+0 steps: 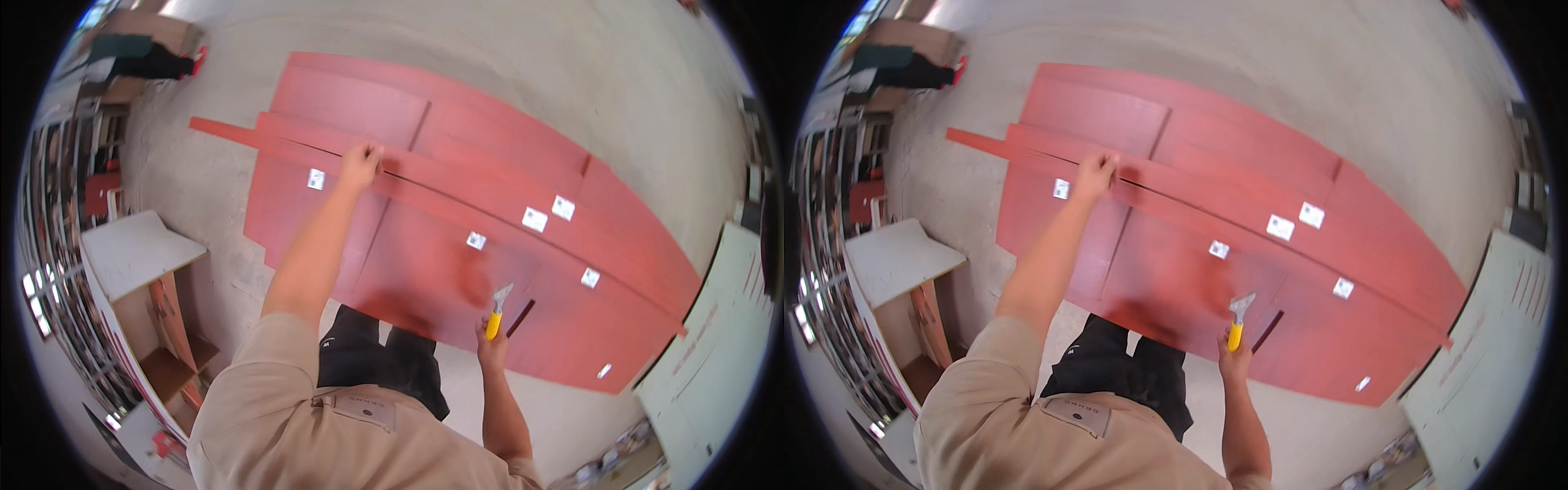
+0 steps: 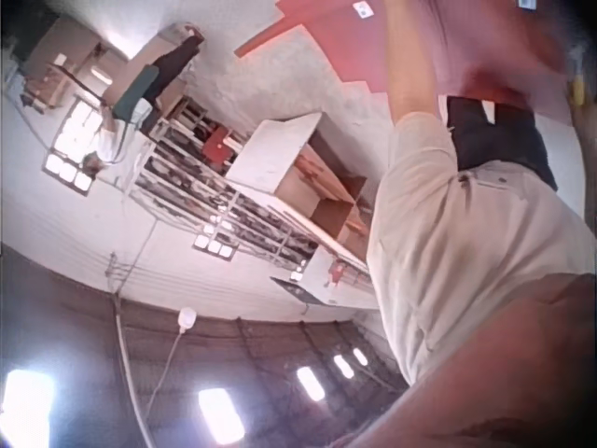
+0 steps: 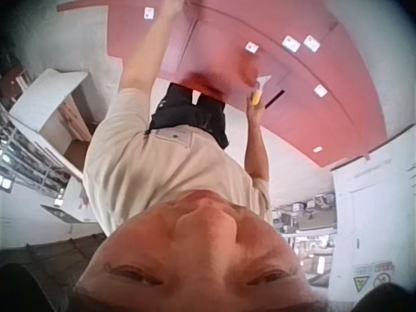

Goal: The person uses a yellow-handled scraper to remove red material from the edges of a large white board. They repeatedly scrape along the edges, then place the removed strips onto a stack of red panels on the floor.

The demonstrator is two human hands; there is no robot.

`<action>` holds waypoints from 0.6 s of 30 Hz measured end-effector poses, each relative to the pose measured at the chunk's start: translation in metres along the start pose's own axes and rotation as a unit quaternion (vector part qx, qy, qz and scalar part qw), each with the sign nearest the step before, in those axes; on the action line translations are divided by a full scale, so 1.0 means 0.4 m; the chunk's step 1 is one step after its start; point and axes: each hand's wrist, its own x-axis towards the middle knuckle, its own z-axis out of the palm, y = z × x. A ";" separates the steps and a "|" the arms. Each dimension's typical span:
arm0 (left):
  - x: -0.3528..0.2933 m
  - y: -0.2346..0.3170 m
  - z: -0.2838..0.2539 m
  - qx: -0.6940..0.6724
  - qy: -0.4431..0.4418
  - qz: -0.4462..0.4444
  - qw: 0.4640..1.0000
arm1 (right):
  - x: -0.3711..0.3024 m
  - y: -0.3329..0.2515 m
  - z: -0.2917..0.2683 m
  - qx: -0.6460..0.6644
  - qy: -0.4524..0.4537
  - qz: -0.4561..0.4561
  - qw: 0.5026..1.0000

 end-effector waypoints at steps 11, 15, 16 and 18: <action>-0.911 -0.694 -0.636 0.140 0.162 -0.328 0.920 | -0.054 -0.144 0.043 -0.169 -0.047 -0.011 0.984; -1.183 -0.753 -0.671 0.065 0.262 -0.396 0.877 | -0.056 -0.132 0.071 -0.235 -0.055 -0.152 0.958; -1.234 -0.817 -0.706 0.218 0.268 -0.372 0.862 | -0.054 -0.129 0.089 -0.251 -0.074 -0.154 0.953; -1.304 -0.813 -0.704 0.229 0.273 -0.361 0.861 | -0.082 -0.153 0.123 -0.275 -0.096 -0.152 0.944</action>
